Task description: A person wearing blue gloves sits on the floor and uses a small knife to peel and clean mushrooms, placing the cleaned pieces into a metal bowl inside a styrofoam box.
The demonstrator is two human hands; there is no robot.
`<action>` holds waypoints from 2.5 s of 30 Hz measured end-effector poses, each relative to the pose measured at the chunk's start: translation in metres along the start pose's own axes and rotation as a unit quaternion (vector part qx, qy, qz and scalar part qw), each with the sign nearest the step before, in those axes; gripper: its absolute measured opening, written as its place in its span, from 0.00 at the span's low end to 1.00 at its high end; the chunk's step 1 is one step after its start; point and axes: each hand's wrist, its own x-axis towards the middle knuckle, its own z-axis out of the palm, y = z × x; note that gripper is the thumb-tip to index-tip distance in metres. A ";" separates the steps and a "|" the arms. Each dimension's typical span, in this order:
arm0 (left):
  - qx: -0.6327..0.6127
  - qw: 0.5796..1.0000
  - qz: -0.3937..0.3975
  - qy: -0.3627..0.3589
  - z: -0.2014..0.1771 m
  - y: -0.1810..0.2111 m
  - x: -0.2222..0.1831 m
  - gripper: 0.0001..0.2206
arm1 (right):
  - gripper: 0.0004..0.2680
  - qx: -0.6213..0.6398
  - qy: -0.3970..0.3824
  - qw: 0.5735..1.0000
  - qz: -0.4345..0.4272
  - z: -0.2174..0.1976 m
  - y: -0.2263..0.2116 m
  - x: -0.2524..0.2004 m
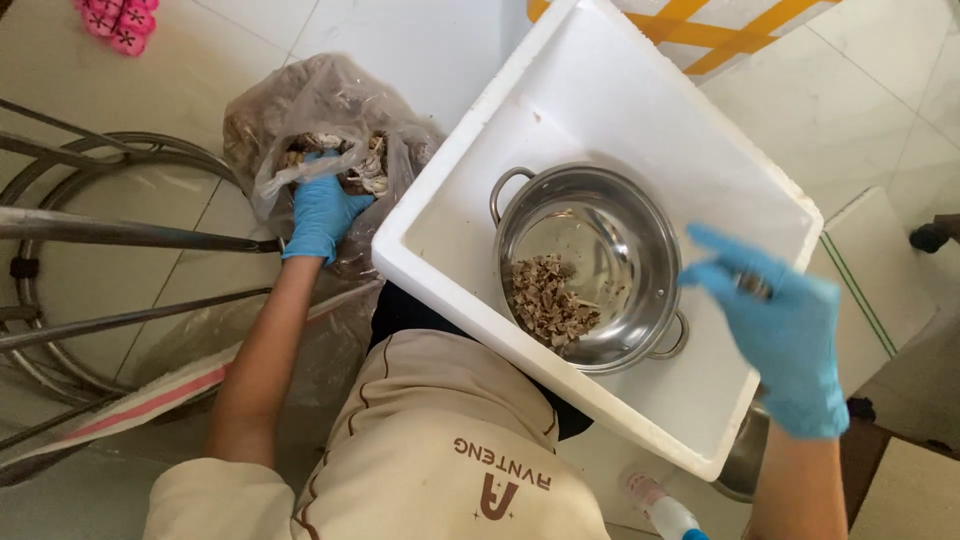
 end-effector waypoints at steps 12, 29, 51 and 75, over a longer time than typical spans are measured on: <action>-0.060 0.996 -0.024 0.063 -0.010 -0.026 -0.011 0.23 | 0.10 0.076 0.078 0.994 0.032 0.053 -0.032 0.044; -0.079 0.994 -0.069 0.040 -0.147 0.113 -0.111 0.20 | 0.06 0.101 0.100 0.990 -0.001 0.041 -0.028 0.036; -0.344 0.791 0.316 -0.396 -0.147 0.440 -0.090 0.27 | 0.21 0.281 0.121 0.938 0.163 0.023 -0.032 0.040; -0.193 0.840 0.483 -0.153 -0.059 0.430 -0.058 0.28 | 0.18 0.280 0.231 0.928 0.087 0.028 0.026 0.033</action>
